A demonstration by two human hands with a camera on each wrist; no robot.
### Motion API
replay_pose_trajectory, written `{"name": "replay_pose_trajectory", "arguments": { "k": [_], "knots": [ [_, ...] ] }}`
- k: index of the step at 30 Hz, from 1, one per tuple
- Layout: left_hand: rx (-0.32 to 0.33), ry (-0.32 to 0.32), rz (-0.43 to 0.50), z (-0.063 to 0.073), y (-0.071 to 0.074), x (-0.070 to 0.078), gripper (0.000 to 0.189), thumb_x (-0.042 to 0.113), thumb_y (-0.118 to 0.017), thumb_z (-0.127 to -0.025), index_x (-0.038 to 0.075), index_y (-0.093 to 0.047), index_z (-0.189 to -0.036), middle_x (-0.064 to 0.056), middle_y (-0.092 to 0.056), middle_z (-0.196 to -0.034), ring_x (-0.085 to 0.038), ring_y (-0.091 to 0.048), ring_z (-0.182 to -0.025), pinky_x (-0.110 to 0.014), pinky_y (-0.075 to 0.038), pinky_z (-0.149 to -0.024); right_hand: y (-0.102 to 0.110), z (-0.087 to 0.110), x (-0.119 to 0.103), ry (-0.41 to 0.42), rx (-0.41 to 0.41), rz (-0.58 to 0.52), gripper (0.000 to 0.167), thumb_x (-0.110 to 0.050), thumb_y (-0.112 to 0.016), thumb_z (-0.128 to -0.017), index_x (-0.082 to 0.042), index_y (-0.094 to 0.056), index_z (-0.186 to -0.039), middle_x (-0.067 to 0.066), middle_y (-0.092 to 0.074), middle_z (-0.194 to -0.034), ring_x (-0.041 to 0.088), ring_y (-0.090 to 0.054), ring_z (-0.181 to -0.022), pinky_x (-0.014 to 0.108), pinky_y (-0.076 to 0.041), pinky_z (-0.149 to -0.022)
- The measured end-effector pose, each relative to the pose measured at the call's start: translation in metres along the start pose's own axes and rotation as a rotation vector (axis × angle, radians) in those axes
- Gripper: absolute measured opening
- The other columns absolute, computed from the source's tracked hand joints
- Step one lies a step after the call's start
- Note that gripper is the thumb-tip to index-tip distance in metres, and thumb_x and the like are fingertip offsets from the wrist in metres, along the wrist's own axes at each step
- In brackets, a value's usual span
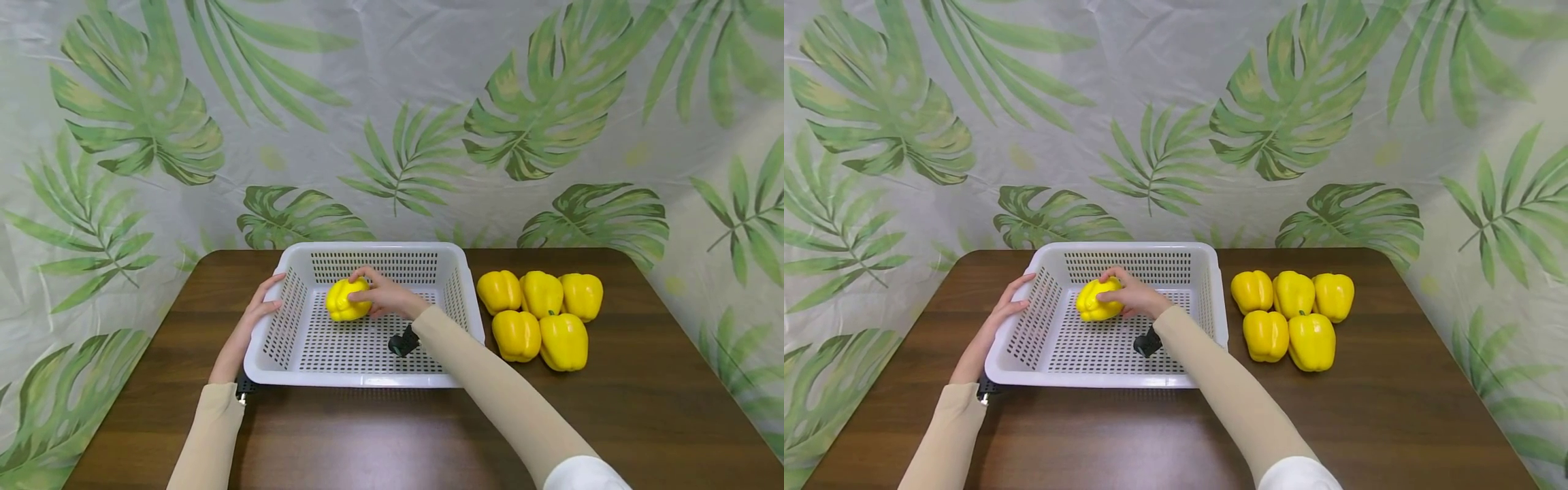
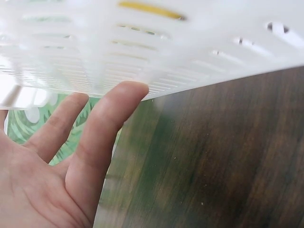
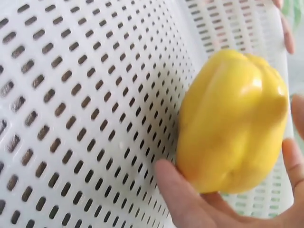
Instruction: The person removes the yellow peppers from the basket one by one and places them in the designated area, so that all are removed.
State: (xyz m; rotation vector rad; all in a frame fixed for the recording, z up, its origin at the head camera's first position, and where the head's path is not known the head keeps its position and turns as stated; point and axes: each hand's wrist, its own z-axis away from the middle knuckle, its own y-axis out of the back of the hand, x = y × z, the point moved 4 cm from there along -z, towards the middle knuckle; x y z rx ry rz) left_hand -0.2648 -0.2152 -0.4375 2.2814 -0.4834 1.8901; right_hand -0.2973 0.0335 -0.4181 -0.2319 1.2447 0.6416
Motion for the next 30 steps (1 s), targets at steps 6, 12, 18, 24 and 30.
{"name": "replay_pose_trajectory", "arguments": {
  "k": [6, 12, 18, 24, 30],
  "knots": [
    [-0.004, 0.0, 0.005, 0.0, 0.0, 0.0, 0.055, -0.001, -0.031, -0.095, 0.031, -0.044, -0.139, -0.027, -0.014, -0.145, -0.016, -0.046, -0.113, -0.027, -0.046, -0.086, -0.004, 0.0, -0.003, 0.0, 0.054, 0.055, 0.038, -0.019, -0.063, -0.093, -0.02, -0.043, -0.125, 0.023, -0.041, -0.134, 0.024, -0.053, -0.082, 0.04, -0.047, -0.07],
    [0.0, 0.001, -0.001, 0.0, 0.001, -0.001, 0.055, 0.0, -0.031, -0.095, 0.032, -0.045, -0.138, -0.028, -0.015, -0.144, -0.015, -0.047, -0.112, -0.026, -0.047, -0.085, -0.003, 0.001, -0.001, -0.001, 0.062, 0.074, 0.051, -0.015, -0.064, -0.091, -0.024, -0.045, -0.137, 0.021, -0.04, -0.139, 0.028, -0.056, -0.086, 0.044, -0.051, -0.076],
    [0.007, -0.027, -0.002, -0.001, 0.001, -0.001, 0.056, -0.002, -0.032, -0.094, 0.034, -0.048, -0.135, -0.021, -0.023, -0.139, -0.013, -0.049, -0.109, -0.025, -0.047, -0.083, -0.001, 0.003, 0.001, 0.008, 0.082, 0.059, 0.049, -0.017, -0.065, -0.09, -0.023, -0.048, -0.136, 0.021, -0.04, -0.139, 0.032, -0.058, -0.094, 0.046, -0.051, -0.079],
    [0.006, -0.04, 0.0, -0.001, 0.001, -0.001, 0.057, -0.002, -0.032, -0.094, 0.033, -0.049, -0.135, -0.016, -0.027, -0.136, -0.013, -0.05, -0.108, -0.025, -0.048, -0.082, 0.002, 0.005, 0.001, 0.041, 0.084, 0.032, 0.045, -0.021, -0.063, -0.093, -0.021, -0.046, -0.134, 0.02, -0.041, -0.137, 0.032, -0.056, -0.102, 0.048, -0.051, -0.081],
    [0.005, -0.028, 0.003, -0.001, 0.001, -0.001, 0.057, -0.002, -0.031, -0.094, 0.036, -0.049, -0.134, -0.023, -0.022, -0.14, -0.013, -0.049, -0.109, -0.026, -0.048, -0.082, 0.01, 0.008, 0.0, 0.066, 0.058, -0.02, 0.045, -0.016, -0.061, -0.093, -0.02, -0.044, -0.135, 0.02, -0.04, -0.135, 0.033, -0.055, -0.104, 0.049, -0.051, -0.082]
  ]
}}
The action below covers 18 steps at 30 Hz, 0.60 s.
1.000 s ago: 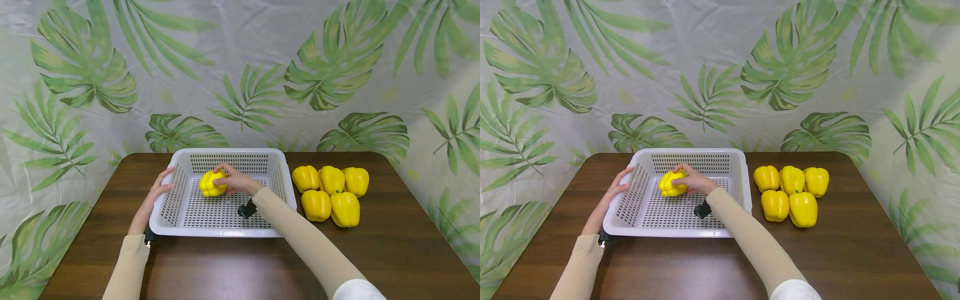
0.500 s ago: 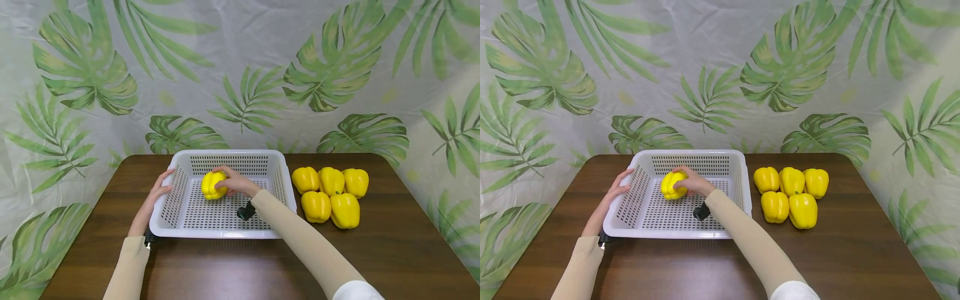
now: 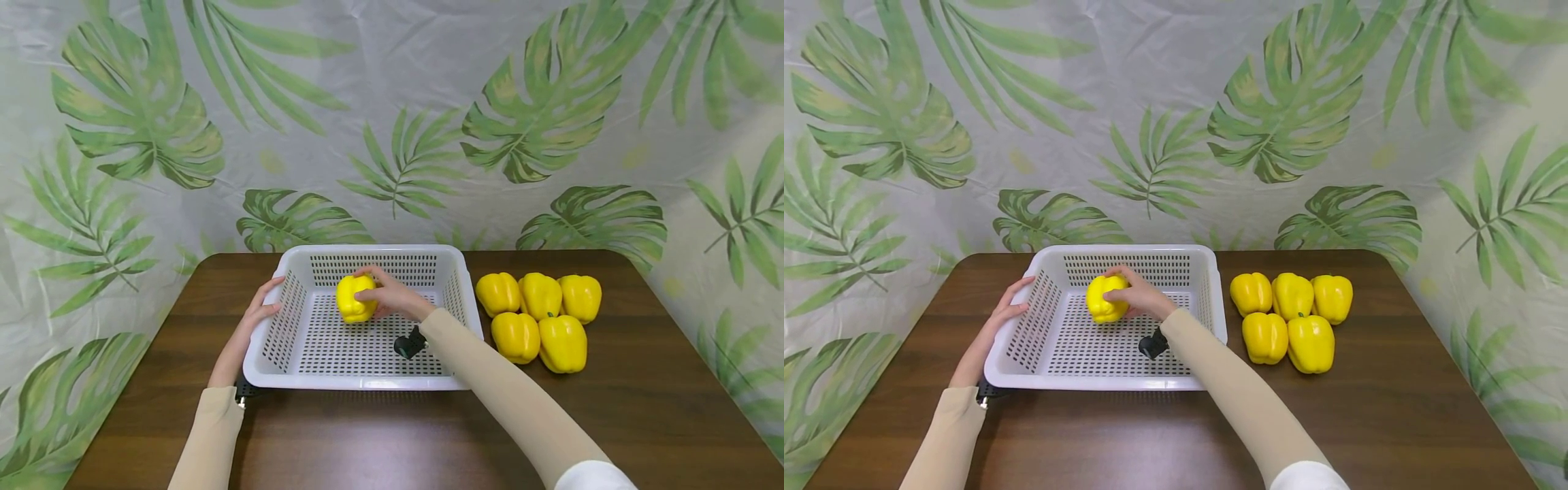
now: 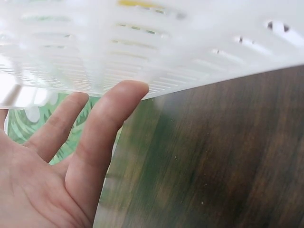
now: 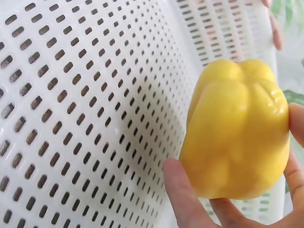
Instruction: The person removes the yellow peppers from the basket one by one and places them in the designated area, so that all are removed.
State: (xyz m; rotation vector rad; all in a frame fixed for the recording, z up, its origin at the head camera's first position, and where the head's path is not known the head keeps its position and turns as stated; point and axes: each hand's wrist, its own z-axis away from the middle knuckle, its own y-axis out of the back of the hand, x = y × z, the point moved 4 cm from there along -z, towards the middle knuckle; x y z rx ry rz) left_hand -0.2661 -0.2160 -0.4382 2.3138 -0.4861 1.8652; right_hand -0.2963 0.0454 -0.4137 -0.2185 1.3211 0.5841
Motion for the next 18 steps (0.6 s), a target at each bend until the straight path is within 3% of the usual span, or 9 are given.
{"name": "replay_pose_trajectory", "arguments": {
  "k": [4, 10, 18],
  "knots": [
    [0.0, 0.002, 0.001, -0.001, 0.0, 0.0, 0.058, -0.002, -0.031, -0.094, 0.037, -0.05, -0.132, -0.029, -0.016, -0.142, -0.013, -0.049, -0.109, -0.025, -0.047, -0.083, 0.005, 0.005, -0.003, 0.008, -0.005, -0.026, 0.047, -0.013, -0.06, -0.094, -0.019, -0.042, -0.136, 0.021, -0.041, -0.134, 0.034, -0.055, -0.105, 0.051, -0.049, -0.085],
    [0.0, 0.0, -0.001, -0.001, -0.001, 0.001, 0.058, -0.003, -0.031, -0.094, 0.034, -0.048, -0.135, -0.027, -0.018, -0.142, -0.012, -0.049, -0.11, -0.025, -0.047, -0.084, 0.014, 0.014, -0.005, -0.004, -0.005, -0.06, 0.048, -0.01, -0.058, -0.094, -0.02, -0.041, -0.138, 0.02, -0.04, -0.135, 0.034, -0.053, -0.108, 0.053, -0.046, -0.09],
    [-0.014, -0.015, 0.001, 0.0, -0.001, 0.0, 0.059, -0.003, -0.03, -0.093, 0.033, -0.047, -0.137, -0.032, -0.013, -0.144, -0.013, -0.049, -0.11, -0.026, -0.048, -0.083, 0.024, 0.025, -0.005, 0.029, -0.02, -0.054, 0.048, -0.01, -0.058, -0.094, -0.019, -0.04, -0.138, 0.022, -0.04, -0.133, 0.034, -0.055, -0.105, 0.051, -0.049, -0.087]
  ]
}}
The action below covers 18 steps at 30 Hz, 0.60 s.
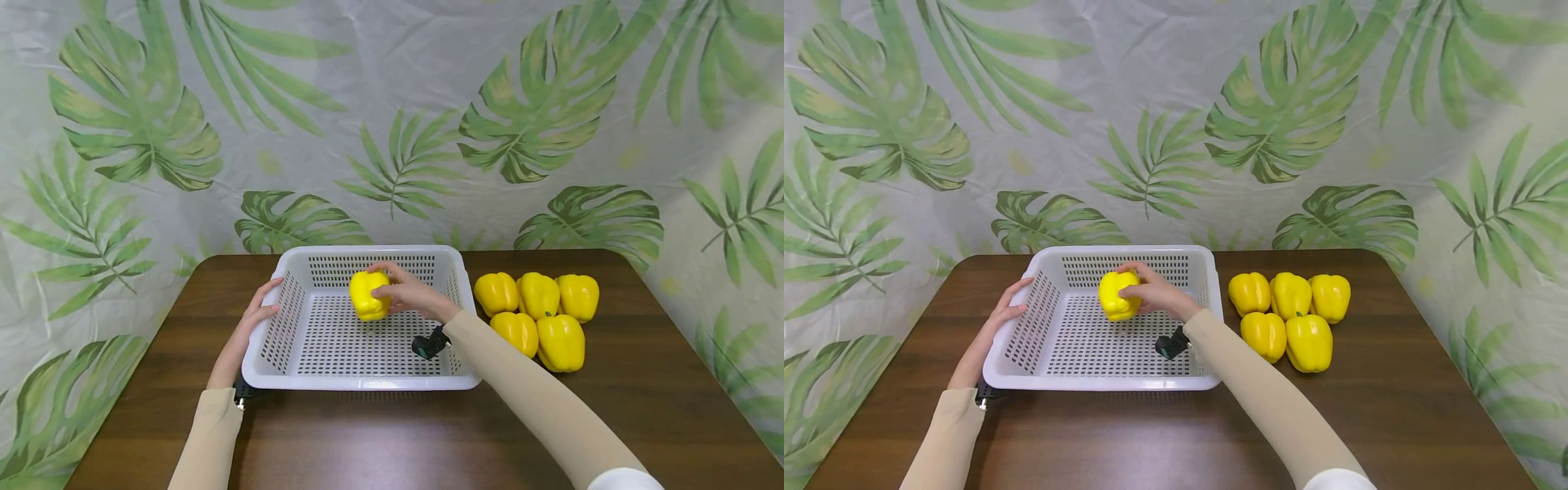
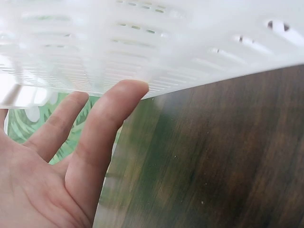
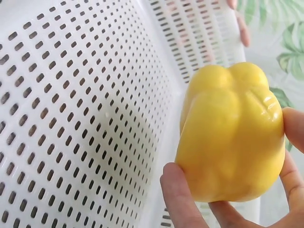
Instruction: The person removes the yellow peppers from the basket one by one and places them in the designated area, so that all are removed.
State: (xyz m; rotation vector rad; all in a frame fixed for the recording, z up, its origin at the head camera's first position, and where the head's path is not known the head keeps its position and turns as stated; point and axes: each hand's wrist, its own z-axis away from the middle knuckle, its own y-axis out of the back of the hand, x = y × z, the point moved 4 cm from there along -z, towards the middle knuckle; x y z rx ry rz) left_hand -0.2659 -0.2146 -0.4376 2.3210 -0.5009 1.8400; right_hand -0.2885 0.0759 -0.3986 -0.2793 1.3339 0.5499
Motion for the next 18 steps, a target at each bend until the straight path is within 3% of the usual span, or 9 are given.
{"name": "replay_pose_trajectory", "arguments": {
  "k": [11, 18],
  "knots": [
    [0.012, -0.01, -0.027, 0.002, 0.001, 0.0, 0.059, -0.004, -0.031, -0.093, 0.031, -0.046, -0.137, -0.029, -0.018, -0.141, -0.013, -0.05, -0.108, -0.026, -0.048, -0.082, 0.014, 0.021, -0.006, 0.017, -0.009, -0.004, 0.051, -0.01, -0.057, -0.094, -0.016, -0.037, -0.14, 0.024, -0.041, -0.134, 0.032, -0.06, -0.095, 0.055, -0.044, -0.092],
    [0.002, -0.009, -0.022, 0.001, 0.0, 0.0, 0.059, -0.003, -0.03, -0.093, 0.032, -0.046, -0.138, -0.032, -0.015, -0.143, -0.013, -0.049, -0.11, -0.026, -0.048, -0.083, 0.024, 0.032, -0.008, 0.01, 0.002, 0.017, 0.051, -0.012, -0.056, -0.094, -0.018, -0.036, -0.141, 0.021, -0.042, -0.135, 0.031, -0.06, -0.095, 0.049, -0.046, -0.091]
  ]
}}
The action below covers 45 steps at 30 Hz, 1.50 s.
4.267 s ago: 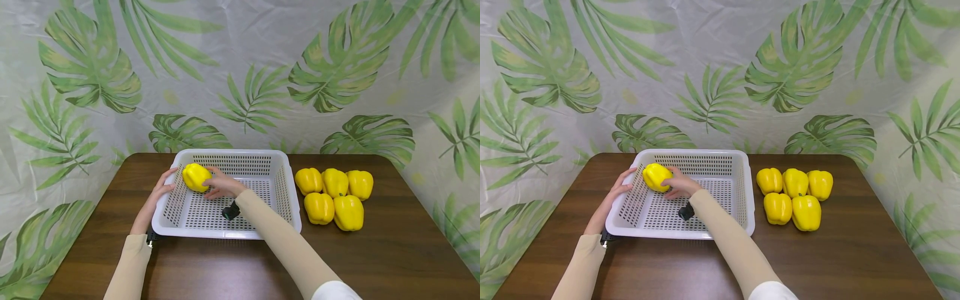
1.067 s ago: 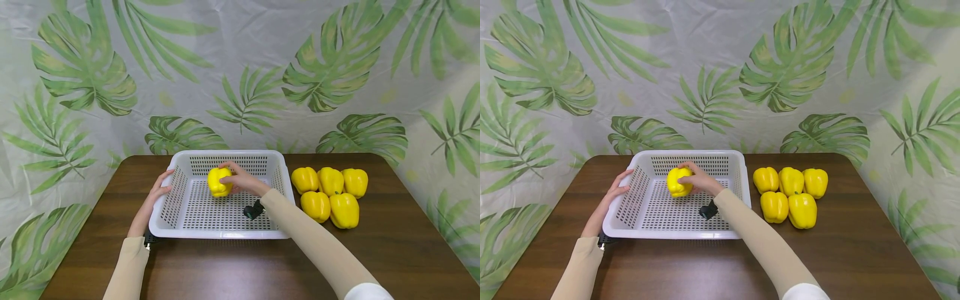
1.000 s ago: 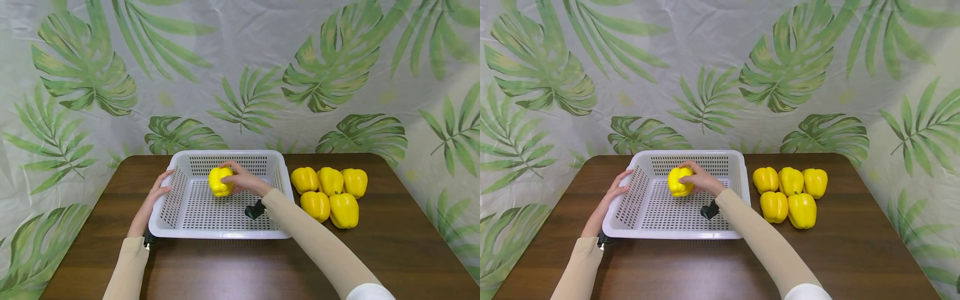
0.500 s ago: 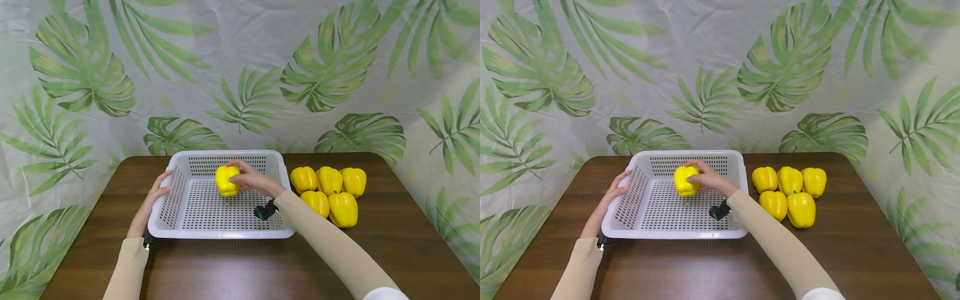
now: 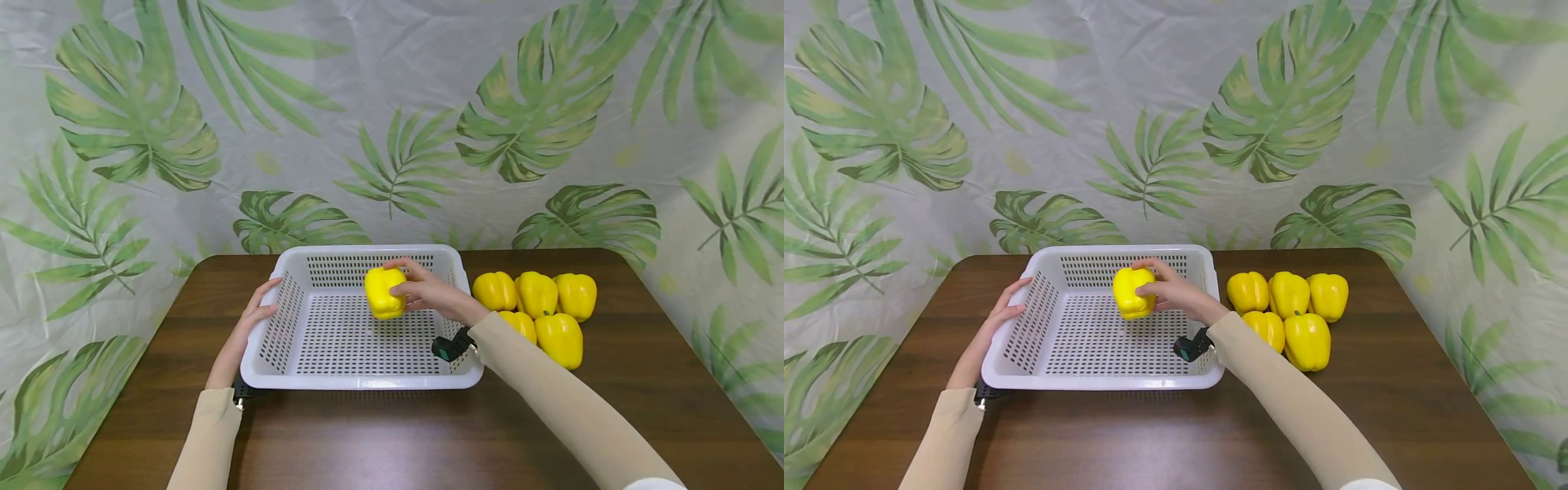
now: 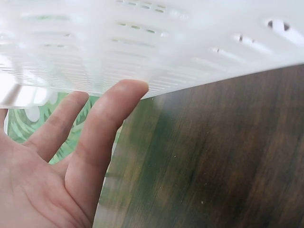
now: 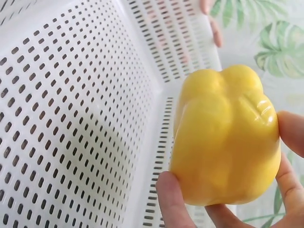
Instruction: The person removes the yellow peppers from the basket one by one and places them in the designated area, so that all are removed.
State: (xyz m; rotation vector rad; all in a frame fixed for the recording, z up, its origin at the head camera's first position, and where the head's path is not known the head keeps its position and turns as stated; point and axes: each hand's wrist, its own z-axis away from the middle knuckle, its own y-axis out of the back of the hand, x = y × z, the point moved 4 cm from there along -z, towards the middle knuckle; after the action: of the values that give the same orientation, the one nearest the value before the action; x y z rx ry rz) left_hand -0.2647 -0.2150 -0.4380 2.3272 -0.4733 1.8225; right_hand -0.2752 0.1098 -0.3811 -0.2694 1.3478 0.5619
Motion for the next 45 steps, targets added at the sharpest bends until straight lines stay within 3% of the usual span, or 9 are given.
{"name": "replay_pose_trajectory", "arguments": {
  "k": [18, 34, 45],
  "knots": [
    [-0.015, 0.014, 0.018, 0.0, 0.001, -0.001, 0.057, -0.002, -0.031, -0.094, 0.032, -0.044, -0.138, -0.029, -0.013, -0.144, -0.014, -0.048, -0.112, -0.027, -0.048, -0.084, 0.029, 0.033, -0.002, 0.047, 0.007, 0.008, 0.053, -0.016, -0.056, -0.093, -0.018, -0.035, -0.141, 0.016, -0.036, -0.14, 0.034, -0.048, -0.112, 0.049, -0.044, -0.094],
    [-0.008, 0.036, 0.013, 0.0, 0.001, -0.002, 0.056, -0.001, -0.031, -0.095, 0.03, -0.041, -0.141, -0.03, -0.008, -0.148, -0.014, -0.046, -0.113, -0.027, -0.047, -0.084, 0.053, 0.06, -0.003, 0.124, 0.009, -0.027, 0.052, -0.016, -0.055, -0.095, -0.017, -0.033, -0.142, 0.014, -0.032, -0.145, 0.035, -0.048, -0.114, 0.05, -0.042, -0.096],
    [-0.005, 0.029, 0.009, -0.001, 0.001, -0.002, 0.057, -0.001, -0.031, -0.095, 0.032, -0.044, -0.139, -0.03, -0.01, -0.147, -0.013, -0.046, -0.113, -0.026, -0.047, -0.084, 0.068, 0.08, -0.007, 0.12, 0.059, 0.001, 0.053, -0.018, -0.056, -0.095, -0.014, -0.032, -0.142, 0.016, -0.03, -0.147, 0.035, -0.043, -0.118, 0.054, -0.038, -0.097]
  ]
}}
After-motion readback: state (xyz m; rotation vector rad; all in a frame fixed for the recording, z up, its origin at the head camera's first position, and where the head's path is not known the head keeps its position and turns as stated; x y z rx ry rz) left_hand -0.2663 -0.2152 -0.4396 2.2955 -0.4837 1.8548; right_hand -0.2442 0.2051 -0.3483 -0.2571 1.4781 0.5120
